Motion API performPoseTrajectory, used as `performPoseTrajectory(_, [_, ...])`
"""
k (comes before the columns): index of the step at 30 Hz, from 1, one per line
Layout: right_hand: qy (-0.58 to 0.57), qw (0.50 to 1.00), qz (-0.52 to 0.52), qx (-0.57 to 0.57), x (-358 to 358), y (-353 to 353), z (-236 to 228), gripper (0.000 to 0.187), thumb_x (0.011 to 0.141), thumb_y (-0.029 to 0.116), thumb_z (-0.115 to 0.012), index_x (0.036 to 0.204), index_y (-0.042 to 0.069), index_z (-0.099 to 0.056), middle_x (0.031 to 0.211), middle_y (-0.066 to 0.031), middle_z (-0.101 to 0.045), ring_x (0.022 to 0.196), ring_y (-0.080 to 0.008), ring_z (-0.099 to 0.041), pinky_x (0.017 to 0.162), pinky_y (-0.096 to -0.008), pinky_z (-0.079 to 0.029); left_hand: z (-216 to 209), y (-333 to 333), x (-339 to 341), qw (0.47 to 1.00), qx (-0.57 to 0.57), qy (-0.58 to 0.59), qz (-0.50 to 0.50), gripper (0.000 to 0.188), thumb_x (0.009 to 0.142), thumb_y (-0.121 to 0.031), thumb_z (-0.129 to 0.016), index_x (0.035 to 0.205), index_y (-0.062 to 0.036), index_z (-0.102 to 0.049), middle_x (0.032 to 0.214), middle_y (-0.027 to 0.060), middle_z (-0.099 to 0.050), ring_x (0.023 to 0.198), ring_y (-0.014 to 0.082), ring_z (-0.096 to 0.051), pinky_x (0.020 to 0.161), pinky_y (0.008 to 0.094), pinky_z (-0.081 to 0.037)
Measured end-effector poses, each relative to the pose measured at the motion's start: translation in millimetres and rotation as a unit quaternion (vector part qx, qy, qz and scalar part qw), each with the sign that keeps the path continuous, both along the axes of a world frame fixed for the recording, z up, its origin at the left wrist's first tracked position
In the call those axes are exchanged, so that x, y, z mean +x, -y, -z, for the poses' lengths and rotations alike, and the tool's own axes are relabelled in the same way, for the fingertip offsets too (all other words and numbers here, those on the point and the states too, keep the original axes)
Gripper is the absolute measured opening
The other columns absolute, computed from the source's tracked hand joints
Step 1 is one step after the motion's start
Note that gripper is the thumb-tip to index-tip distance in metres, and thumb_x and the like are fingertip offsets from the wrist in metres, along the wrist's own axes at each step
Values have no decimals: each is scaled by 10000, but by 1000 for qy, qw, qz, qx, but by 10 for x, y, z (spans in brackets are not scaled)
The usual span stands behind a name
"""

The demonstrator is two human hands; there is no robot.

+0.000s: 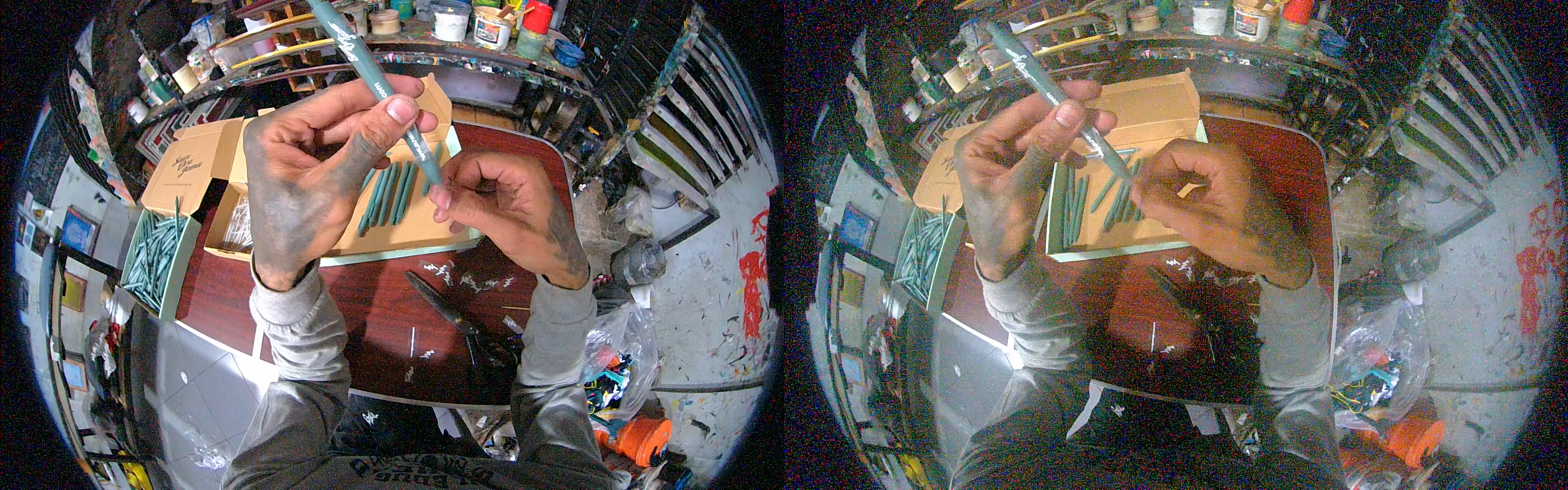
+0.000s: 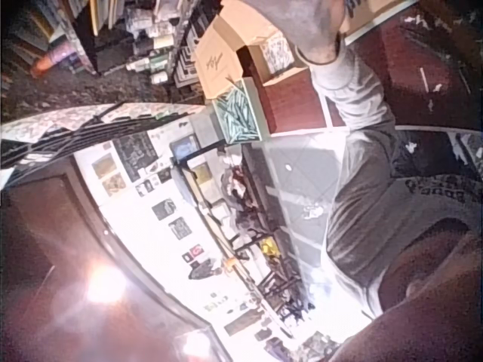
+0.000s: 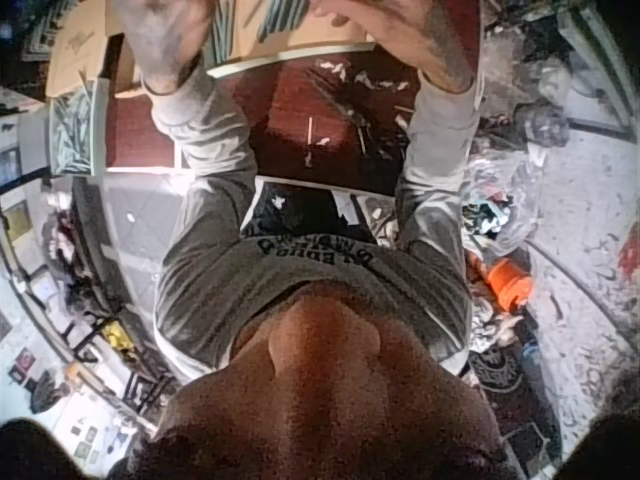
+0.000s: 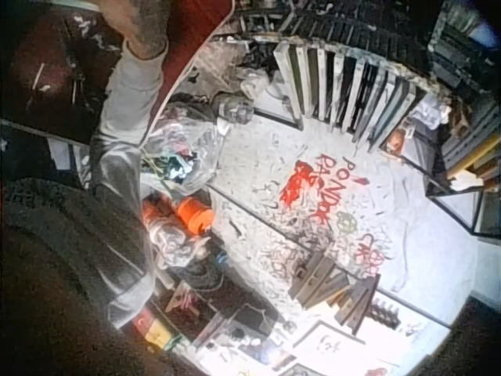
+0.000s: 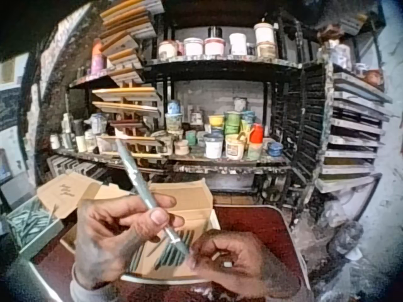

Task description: The person attaches a plastic component to the end of green tube-like objects, secures them with tape, and places them into a cardboard box.

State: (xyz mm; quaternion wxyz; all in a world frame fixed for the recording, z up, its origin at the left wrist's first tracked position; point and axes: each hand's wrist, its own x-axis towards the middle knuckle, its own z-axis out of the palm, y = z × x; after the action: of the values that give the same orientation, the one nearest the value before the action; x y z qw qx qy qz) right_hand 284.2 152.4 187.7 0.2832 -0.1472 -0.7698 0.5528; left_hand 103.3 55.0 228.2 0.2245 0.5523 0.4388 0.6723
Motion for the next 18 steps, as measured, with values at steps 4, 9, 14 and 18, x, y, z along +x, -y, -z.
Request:
performPoseTrajectory(4, [79, 994, -13, 80, 130, -187, 53, 99, 914, 110, -642, 913, 11, -642, 854, -37, -652, 801, -114, -612, 706, -301, -513, 2, -2, 18, 1000, -7, 14, 1, 308, 941, -185, -679, 1159, 32, -672, 966, 147, -737, 884, 176, -713, 702, 245, -547])
performPoseTrajectory(9, [-27, 997, 32, -62, 86, -144, -44, 107, 882, 22, -600, 985, 48, -589, 868, -51, -634, 774, -123, -622, 672, -275, -507, -57, 73, 31, 1000, -19, -12, -19, 306, 936, -177, -683, 1157, 35, -672, 960, 160, -736, 878, 181, -708, 755, 274, -553])
performPoseTrajectory(14, [-32, 996, 52, 58, 45, -36, -116, 143, 996, 124, -454, 984, 55, -579, 822, -39, -575, 788, -104, -566, 662, -260, -447, -48, 29, 58, 999, -15, -29, -15, 301, 939, -169, -676, 1151, 45, -672, 963, 161, -733, 891, 200, -707, 808, 307, -556])
performPoseTrajectory(18, [35, 984, -3, 172, -4, 123, -192, 233, 1008, 249, -538, 944, 32, -592, 748, -66, -593, 689, -189, -598, 631, -345, -468, -35, 52, 38, 1000, -8, -23, -8, 294, 947, -152, -661, 1151, 60, -667, 983, 159, -725, 901, 210, -707, 821, 320, -560])
